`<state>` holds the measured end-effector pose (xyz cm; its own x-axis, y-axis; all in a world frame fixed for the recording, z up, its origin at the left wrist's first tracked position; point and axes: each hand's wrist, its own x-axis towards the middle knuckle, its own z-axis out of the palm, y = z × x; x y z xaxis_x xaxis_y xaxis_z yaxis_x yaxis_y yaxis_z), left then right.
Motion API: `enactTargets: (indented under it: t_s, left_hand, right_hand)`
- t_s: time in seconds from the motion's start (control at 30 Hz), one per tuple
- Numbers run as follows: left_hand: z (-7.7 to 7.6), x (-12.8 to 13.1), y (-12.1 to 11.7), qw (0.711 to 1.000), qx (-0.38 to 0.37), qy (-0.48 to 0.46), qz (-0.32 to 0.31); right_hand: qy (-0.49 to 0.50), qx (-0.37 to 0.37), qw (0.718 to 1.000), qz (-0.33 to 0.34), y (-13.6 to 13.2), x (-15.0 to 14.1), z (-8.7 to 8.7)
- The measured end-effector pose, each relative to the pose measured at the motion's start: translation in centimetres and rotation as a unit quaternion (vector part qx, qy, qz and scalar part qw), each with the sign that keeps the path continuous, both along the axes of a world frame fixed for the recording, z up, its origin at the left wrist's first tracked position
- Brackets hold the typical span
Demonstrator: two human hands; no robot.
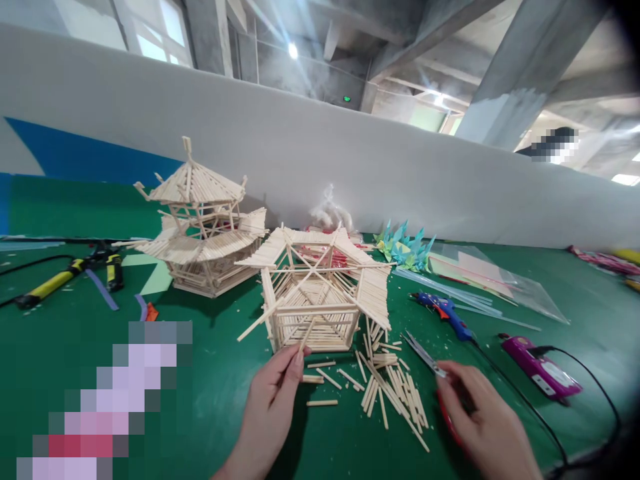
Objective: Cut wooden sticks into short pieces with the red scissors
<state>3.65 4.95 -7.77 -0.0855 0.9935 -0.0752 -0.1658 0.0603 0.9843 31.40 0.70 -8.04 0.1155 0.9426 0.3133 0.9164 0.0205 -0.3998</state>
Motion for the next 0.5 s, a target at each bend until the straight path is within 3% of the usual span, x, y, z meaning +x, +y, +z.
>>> enactTargets:
  t_s: [0.1, 0.23, 0.37, 0.5]
  left_hand:
    - [0.0, 0.3, -0.2, 0.998, -0.026, -0.048, -0.028]
    - [0.7, 1.1, -0.6, 0.981, -0.083, -0.132, -0.112]
    - [1.0, 1.4, -0.7, 0.950, -0.141, -0.202, -0.190]
    - [0.8, 1.4, -0.8, 0.937, -0.153, -0.233, -0.212]
  right_hand:
    - [-0.080, -0.042, 0.994, -0.056, -1.6, 5.3, -2.0]
    - [-0.090, -0.119, 0.987, -0.053, -1.9, 8.5, -3.5]
    - [-0.072, -0.184, 0.979, -0.038, -0.4, 9.2, -2.8]
    - [-0.038, -0.227, 0.973, -0.024, 0.6, 9.2, -1.9]
